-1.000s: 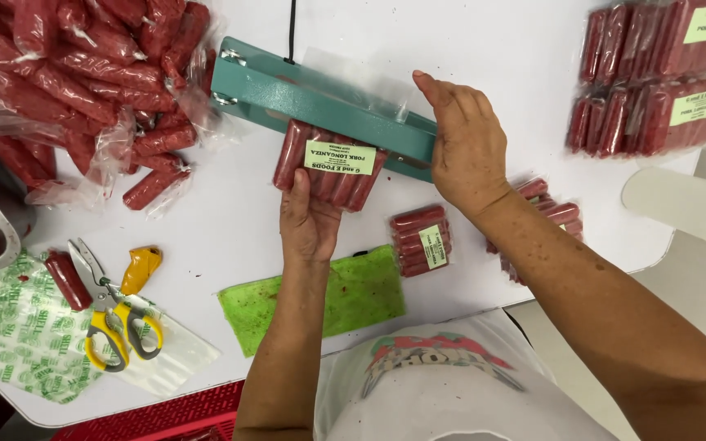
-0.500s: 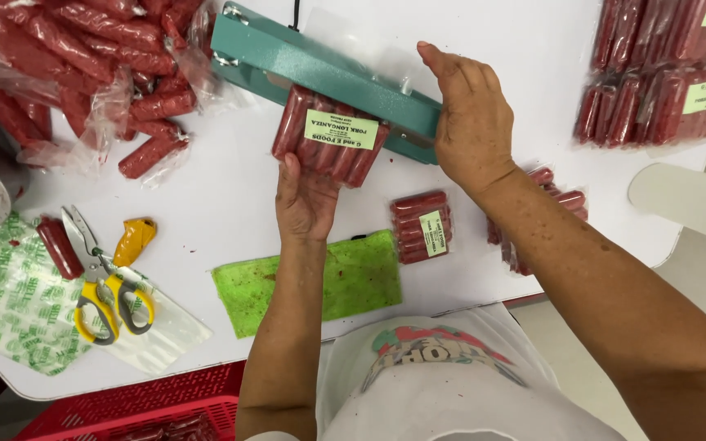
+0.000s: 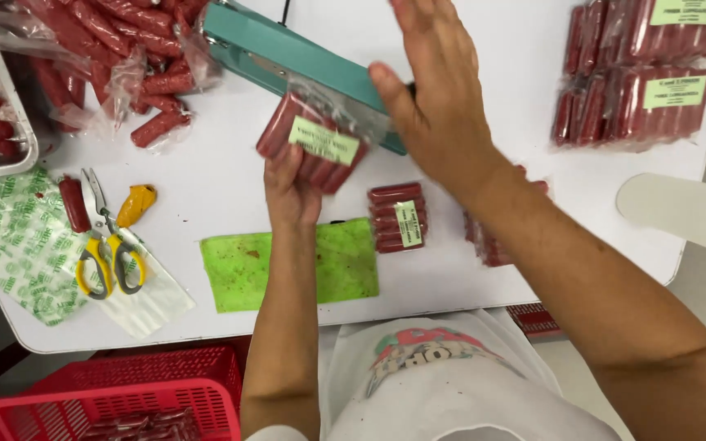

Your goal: The person repeatedly picks up small plastic bags of pork longganisa, places them into a handheld heat-sealing machine, seals the bags, and then sets the sealed packages aside on the table or into a red basket. The process is repeated for multiple bags throughout the clip.

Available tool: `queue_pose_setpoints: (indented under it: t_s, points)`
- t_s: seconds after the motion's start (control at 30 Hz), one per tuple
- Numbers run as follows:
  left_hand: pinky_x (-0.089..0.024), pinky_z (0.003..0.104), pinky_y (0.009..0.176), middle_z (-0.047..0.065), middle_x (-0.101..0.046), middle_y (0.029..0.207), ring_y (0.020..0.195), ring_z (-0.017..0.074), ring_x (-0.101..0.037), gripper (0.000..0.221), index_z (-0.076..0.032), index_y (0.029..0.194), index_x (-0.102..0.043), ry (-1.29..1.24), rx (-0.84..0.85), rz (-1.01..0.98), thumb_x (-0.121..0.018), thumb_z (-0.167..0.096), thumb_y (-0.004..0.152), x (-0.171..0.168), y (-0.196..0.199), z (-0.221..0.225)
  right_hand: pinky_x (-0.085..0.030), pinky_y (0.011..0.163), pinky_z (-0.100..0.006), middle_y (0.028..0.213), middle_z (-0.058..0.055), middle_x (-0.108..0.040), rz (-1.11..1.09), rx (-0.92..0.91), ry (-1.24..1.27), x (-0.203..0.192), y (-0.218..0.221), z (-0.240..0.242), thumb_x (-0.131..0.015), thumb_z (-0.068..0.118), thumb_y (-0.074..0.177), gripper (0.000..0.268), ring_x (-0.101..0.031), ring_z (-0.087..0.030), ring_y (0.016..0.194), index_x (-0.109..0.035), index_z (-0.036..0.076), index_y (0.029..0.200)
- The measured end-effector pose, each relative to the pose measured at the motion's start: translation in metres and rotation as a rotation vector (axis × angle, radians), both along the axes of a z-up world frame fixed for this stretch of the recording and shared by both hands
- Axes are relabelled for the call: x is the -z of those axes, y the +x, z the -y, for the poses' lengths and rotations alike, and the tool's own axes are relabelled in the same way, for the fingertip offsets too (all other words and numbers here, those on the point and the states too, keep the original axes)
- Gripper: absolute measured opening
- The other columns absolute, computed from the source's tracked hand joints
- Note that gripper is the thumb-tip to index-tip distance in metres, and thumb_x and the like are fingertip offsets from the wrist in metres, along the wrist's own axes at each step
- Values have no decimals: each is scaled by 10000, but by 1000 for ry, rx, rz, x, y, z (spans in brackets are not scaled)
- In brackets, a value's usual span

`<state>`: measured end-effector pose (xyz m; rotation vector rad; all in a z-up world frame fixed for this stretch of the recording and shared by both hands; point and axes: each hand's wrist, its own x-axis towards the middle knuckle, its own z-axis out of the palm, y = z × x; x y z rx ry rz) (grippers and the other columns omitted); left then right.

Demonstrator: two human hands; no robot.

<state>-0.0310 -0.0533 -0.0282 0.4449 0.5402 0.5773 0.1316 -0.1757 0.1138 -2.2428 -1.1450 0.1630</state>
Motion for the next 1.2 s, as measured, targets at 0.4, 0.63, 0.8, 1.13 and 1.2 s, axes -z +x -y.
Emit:
queue_pose_setpoints:
  t_s: [0.4,0.63,0.8,1.13,1.2]
  points:
    - [-546,471,1015,145,-712,1193,1091,260,-697,675,-32,1398,-532,-3,171,-213,-741,-288,809,-80,-53,112,-328,1177,-501,1561,-249,-374,-951,-129,245,25,-124,140,-632,216,994,764,-378,-384,1450,-201,87,1611]
    - [-621,470,788,163,-731,1013,861,323,-737,532,-90,1229,-636,205,122,-821,-866,-117,750,-2,-28,145,-601,820,-514,1045,-272,-722,-973,260,44,27,-45,232,-610,78,902,364,-716,-396,926,-660,-33,1245]
    - [-527,443,937,207,-669,1155,1069,351,-662,713,-149,1382,-573,744,212,-1144,-886,-214,746,16,-21,155,-405,964,-536,1334,-246,-539,-228,724,-166,68,95,292,-793,179,946,590,-519,-453,1120,-471,67,1427]
    - [-439,482,1048,263,-356,1477,1319,431,-415,640,-42,1472,-449,1518,108,-871,-737,-139,909,-43,2,160,-629,786,-351,1141,-145,-574,-331,1018,-45,80,141,307,-997,172,801,904,-667,-294,976,-434,131,1507]
    - [-468,482,989,236,-507,1316,1207,432,-525,505,-19,1369,-536,1424,190,-672,-717,-98,905,-59,22,182,-575,700,-324,1012,-95,-579,-370,1001,114,85,133,308,-982,143,778,642,-642,-233,864,-560,92,1259]
